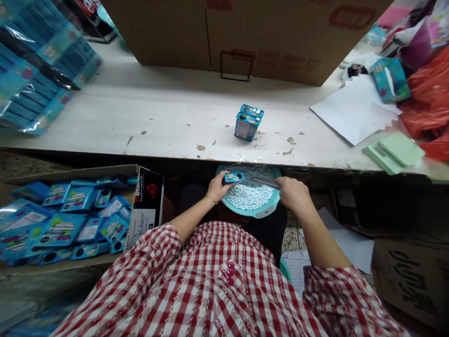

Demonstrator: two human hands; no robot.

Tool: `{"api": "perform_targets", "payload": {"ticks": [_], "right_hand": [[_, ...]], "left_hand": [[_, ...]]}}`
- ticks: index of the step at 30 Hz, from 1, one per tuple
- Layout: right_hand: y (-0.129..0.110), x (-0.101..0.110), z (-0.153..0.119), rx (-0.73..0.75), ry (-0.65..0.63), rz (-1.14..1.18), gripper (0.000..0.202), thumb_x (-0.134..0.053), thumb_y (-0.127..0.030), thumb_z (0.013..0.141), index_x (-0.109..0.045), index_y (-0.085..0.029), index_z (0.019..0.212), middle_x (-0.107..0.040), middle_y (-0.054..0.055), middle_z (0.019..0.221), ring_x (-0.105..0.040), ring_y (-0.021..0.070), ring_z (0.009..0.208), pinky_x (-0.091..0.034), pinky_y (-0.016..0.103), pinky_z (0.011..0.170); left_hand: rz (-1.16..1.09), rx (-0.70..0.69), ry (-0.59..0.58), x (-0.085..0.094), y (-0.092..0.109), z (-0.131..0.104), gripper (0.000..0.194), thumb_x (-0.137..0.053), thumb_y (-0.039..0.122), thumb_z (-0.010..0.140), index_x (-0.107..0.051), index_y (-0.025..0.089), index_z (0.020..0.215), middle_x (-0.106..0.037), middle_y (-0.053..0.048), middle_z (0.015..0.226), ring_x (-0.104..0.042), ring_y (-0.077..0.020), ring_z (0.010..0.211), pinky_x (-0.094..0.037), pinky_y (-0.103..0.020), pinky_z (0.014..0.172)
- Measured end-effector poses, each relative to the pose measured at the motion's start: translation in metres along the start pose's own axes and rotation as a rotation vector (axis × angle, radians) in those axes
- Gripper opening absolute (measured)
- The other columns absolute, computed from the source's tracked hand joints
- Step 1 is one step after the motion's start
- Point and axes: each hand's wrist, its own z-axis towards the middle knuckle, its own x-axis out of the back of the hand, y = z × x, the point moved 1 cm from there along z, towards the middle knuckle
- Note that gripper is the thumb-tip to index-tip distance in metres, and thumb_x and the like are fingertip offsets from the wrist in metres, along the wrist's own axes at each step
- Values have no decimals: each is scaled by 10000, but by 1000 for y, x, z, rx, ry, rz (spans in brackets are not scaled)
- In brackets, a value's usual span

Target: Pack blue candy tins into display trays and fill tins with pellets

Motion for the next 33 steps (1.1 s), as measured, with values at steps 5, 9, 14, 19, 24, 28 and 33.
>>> {"api": "perform_targets", "payload": {"ticks": [5,9,14,19,24,28,33], "right_hand": [[-8,-80,29,-110,-36,246,407,-335,-68,835,-565,-197,1144,-625,107,1048,-604,191,922,-417,270,750],[-45,-123,56,-115,27,397,395,-321,-99,844,-587,-171,1128,-637,102,1011,-590,203,924,-412,258,729],[-38,-146,73,-92,148,729,315,-382,-178,805,-665,-179,944,-662,82,890,-602,192,857,-434,272,723],[-12,-143,69,5,227,957,303,-403,-221,735,-659,-129,869,-655,57,740,-590,156,694,-457,276,682],[9,-102,47,97,273,1002,317,-421,-279,753,-666,-126,883,-651,44,706,-564,140,622,-449,256,620],[8,-47,27,129,253,722,291,-435,-224,787,-686,-204,935,-690,46,887,-610,163,805,-451,260,730],[-29,14,9,74,69,110,345,-418,-106,760,-679,-235,946,-667,83,988,-623,222,882,-453,298,730]], "left_hand": [[-98,50,62,8,-10,-5,425,-685,351,675,-529,201,1040,-621,-16,909,-582,-168,811,-453,-292,784],[-179,65,85,10,-13,-6,416,-681,338,666,-523,189,1020,-608,-13,899,-576,-163,814,-450,-293,793],[-273,77,166,14,-18,-7,434,-684,336,648,-512,176,1013,-595,-17,877,-576,-161,799,-458,-302,789],[-256,57,189,21,-16,-8,412,-692,322,652,-521,176,997,-603,-8,838,-581,-152,763,-471,-286,755],[-103,-6,151,16,-8,-4,387,-686,299,676,-539,183,1016,-626,-19,883,-595,-166,799,-471,-287,763],[4,-91,87,6,-2,-2,369,-659,254,704,-544,188,1048,-629,-47,981,-598,-189,892,-466,-305,817],[113,-192,38,-3,4,-2,365,-648,210,700,-559,189,1053,-626,-66,1032,-579,-220,969,-449,-349,884]]}}
